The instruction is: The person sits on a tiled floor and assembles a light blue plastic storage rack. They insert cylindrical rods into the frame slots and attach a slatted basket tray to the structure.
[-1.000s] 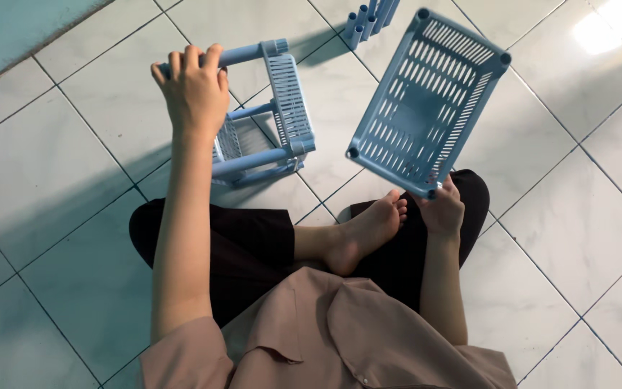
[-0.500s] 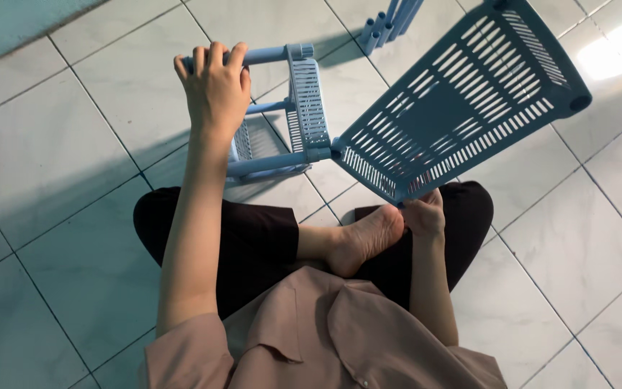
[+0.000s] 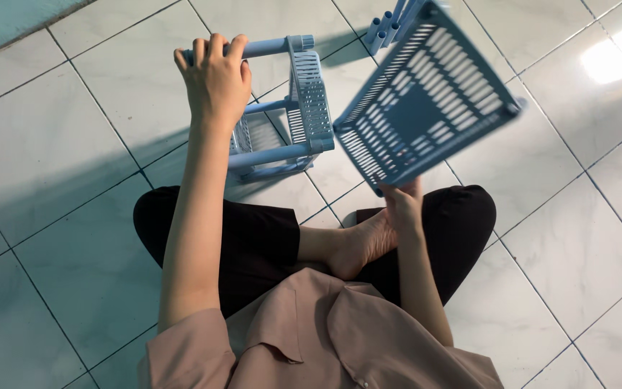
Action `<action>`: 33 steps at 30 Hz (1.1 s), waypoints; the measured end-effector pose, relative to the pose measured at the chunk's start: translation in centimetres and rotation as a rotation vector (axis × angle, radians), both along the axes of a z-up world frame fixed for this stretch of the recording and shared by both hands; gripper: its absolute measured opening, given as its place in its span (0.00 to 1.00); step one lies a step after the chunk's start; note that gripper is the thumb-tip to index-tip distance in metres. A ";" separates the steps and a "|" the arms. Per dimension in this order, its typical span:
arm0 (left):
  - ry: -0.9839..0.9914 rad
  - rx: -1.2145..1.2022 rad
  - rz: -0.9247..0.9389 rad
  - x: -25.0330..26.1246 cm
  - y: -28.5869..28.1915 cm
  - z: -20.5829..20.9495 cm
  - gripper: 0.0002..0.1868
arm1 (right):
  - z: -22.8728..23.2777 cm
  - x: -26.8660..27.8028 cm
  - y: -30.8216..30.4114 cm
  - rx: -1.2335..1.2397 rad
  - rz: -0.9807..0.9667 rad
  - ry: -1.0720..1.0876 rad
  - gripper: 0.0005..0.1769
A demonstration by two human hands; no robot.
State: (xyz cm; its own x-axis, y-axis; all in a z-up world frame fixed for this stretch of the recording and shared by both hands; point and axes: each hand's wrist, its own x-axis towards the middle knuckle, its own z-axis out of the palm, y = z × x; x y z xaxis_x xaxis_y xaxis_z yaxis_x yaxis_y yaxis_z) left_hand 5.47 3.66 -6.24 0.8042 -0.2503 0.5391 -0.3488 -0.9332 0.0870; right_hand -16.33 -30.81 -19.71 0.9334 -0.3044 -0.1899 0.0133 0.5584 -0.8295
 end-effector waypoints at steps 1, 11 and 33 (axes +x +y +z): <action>0.009 0.005 0.005 0.0 0.1 -0.1 0.15 | -0.2 0.6 0.6 0.005 0.013 -0.003 0.39; 0.055 -0.011 0.055 0.8 0.0 0.1 0.16 | -9.8 9.1 5.5 -0.104 -0.011 -0.175 0.38; 0.076 0.015 0.099 1.3 0.5 -0.3 0.15 | -9.4 8.9 6.6 -0.261 -0.054 -0.045 0.40</action>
State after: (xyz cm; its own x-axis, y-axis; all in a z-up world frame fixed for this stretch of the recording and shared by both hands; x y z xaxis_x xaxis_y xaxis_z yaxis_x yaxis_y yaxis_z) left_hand 6.74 4.13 -6.56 0.8639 -0.1753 0.4722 -0.2479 -0.9640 0.0956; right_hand -7.47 -24.17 -29.09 0.9204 -0.3868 -0.0574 0.0770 0.3230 -0.9433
